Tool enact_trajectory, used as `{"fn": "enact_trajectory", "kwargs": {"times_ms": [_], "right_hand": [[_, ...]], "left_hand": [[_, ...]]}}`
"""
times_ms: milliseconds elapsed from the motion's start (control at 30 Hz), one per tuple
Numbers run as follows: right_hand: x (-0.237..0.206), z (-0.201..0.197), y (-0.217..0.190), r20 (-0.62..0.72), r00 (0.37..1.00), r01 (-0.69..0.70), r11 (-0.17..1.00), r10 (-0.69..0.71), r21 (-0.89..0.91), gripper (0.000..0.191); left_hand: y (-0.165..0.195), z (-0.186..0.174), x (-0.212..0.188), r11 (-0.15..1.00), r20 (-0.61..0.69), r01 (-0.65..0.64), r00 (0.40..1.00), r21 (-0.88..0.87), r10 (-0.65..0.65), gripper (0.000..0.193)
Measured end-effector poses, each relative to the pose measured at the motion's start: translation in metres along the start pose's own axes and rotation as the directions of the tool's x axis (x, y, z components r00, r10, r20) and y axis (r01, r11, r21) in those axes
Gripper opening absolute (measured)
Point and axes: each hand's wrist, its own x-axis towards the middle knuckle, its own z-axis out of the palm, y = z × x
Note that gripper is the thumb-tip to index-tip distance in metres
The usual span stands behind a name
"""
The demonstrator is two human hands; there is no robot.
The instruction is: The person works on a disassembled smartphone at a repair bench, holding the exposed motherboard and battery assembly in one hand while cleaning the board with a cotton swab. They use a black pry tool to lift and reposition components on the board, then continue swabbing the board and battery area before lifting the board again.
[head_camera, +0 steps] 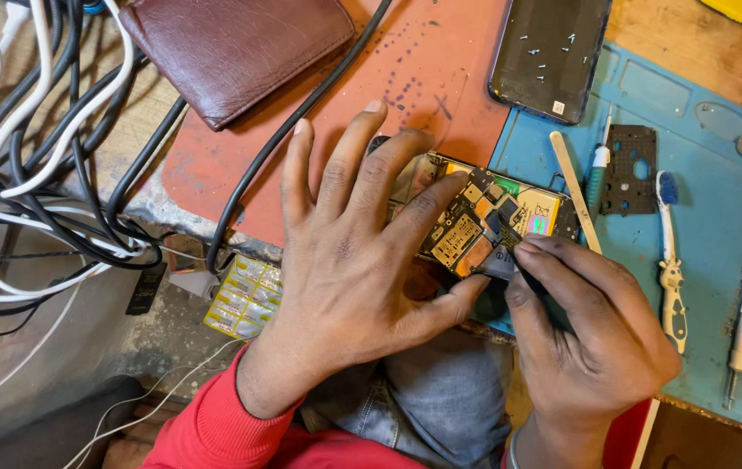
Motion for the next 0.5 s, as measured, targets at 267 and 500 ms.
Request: {"fn": "enact_trajectory", "kwargs": {"times_ms": [267,500], "right_hand": [[0.004,0.002,-0.002,-0.037,0.998,-0.045,0.999,0.044,-0.009,0.017],[0.019,0.009,-0.005,-0.038,0.952,-0.288,0.933,0.303,0.217,0.018]], "left_hand": [[0.0,0.001,0.0,1.0,-0.012,0.002,1.0,0.001,-0.002,0.063],[0.003,0.002,0.002,1.0,-0.044,0.007,0.999,-0.002,-0.007,0.055]]}}
